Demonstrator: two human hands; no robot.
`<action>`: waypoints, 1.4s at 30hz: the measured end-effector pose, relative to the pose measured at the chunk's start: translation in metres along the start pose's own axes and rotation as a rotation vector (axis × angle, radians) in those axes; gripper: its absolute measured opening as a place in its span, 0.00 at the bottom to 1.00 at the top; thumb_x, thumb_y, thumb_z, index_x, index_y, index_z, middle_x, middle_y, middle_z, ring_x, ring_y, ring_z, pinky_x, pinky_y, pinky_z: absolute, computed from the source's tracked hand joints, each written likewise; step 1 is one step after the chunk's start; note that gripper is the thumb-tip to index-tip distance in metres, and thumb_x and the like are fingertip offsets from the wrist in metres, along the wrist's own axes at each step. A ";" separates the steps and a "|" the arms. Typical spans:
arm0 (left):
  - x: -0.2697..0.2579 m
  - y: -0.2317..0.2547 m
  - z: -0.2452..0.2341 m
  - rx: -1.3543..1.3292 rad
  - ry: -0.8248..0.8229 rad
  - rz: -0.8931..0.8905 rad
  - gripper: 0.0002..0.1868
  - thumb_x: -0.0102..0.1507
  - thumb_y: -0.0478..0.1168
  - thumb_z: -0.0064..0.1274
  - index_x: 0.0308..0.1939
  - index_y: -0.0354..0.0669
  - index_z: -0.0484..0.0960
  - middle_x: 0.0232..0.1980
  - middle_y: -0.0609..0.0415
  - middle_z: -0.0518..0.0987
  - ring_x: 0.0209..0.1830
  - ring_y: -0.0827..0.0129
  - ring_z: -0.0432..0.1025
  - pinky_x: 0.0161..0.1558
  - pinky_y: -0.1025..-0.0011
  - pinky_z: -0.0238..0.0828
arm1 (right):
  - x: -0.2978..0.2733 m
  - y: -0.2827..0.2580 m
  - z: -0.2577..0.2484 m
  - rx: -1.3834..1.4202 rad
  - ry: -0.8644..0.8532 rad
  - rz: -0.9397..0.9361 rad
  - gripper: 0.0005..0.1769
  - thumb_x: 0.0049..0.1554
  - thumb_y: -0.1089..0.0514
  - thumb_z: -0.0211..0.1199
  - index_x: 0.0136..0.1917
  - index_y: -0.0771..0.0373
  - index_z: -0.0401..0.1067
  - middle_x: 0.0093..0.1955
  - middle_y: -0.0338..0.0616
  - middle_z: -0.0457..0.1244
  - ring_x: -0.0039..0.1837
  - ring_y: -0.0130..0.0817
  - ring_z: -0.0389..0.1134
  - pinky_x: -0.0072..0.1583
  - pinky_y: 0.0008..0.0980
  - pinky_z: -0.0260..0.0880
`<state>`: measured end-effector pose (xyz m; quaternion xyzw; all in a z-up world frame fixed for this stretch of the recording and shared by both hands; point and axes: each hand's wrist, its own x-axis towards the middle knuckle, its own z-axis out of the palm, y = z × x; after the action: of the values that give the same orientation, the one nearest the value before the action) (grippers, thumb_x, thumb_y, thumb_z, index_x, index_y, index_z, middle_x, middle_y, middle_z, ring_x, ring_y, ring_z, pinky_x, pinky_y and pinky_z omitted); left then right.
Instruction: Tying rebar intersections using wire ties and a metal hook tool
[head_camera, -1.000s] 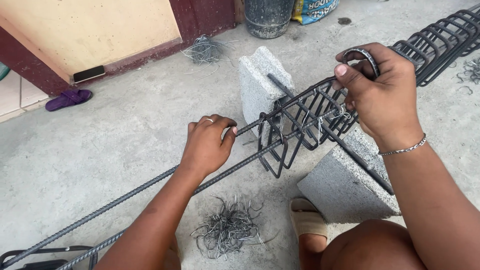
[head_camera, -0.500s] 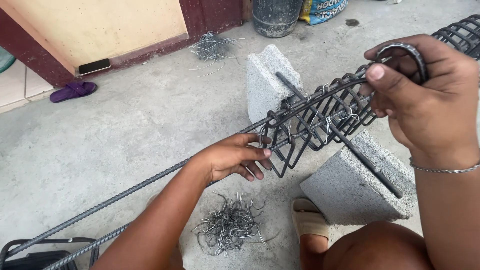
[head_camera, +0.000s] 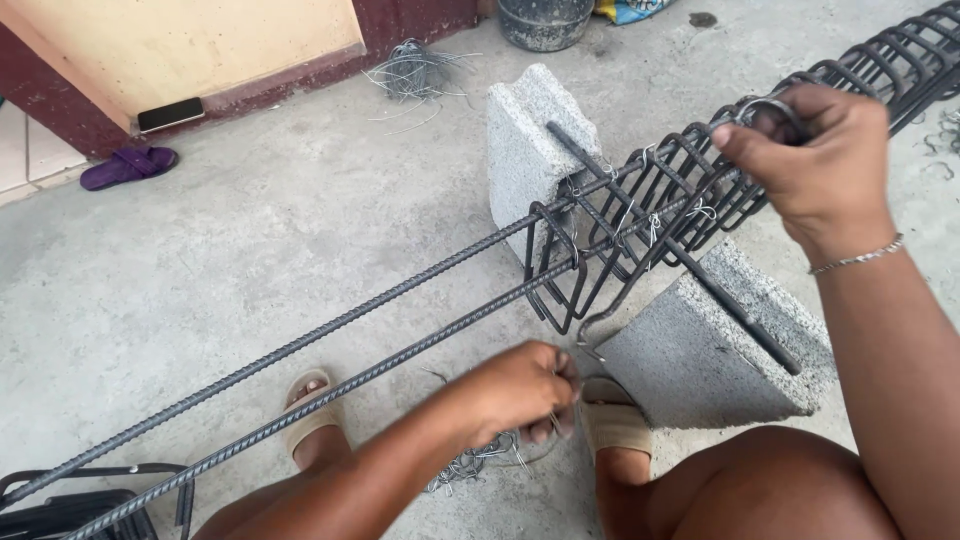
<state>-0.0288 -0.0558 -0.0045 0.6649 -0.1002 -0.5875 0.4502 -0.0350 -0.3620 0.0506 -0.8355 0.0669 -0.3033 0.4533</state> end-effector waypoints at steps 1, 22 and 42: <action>-0.014 0.005 0.009 0.002 -0.004 -0.002 0.05 0.71 0.31 0.43 0.47 0.35 0.75 0.33 0.48 0.78 0.21 0.74 0.65 0.21 0.77 0.65 | 0.002 0.012 0.001 -0.002 0.003 0.004 0.14 0.67 0.71 0.73 0.46 0.65 0.69 0.40 0.38 0.60 0.35 0.23 0.56 0.36 0.17 0.59; -0.045 -0.006 0.020 0.296 0.119 0.041 0.13 0.73 0.40 0.38 0.48 0.42 0.79 0.34 0.54 0.80 0.14 0.79 0.57 0.15 0.79 0.54 | 0.008 0.060 0.007 0.246 0.016 0.081 0.10 0.62 0.68 0.71 0.52 0.62 0.71 0.44 0.36 0.66 0.36 0.17 0.63 0.37 0.12 0.63; -0.037 -0.023 0.032 0.439 0.097 0.233 0.16 0.65 0.41 0.39 0.37 0.38 0.83 0.39 0.49 0.86 0.32 0.58 0.78 0.38 0.63 0.76 | 0.004 0.089 -0.006 0.383 -0.009 0.133 0.09 0.62 0.69 0.68 0.49 0.59 0.70 0.42 0.34 0.65 0.34 0.17 0.61 0.37 0.13 0.62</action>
<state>-0.0770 -0.0334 0.0076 0.7582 -0.2795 -0.4630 0.3643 -0.0205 -0.4193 -0.0167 -0.7290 0.0612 -0.2762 0.6233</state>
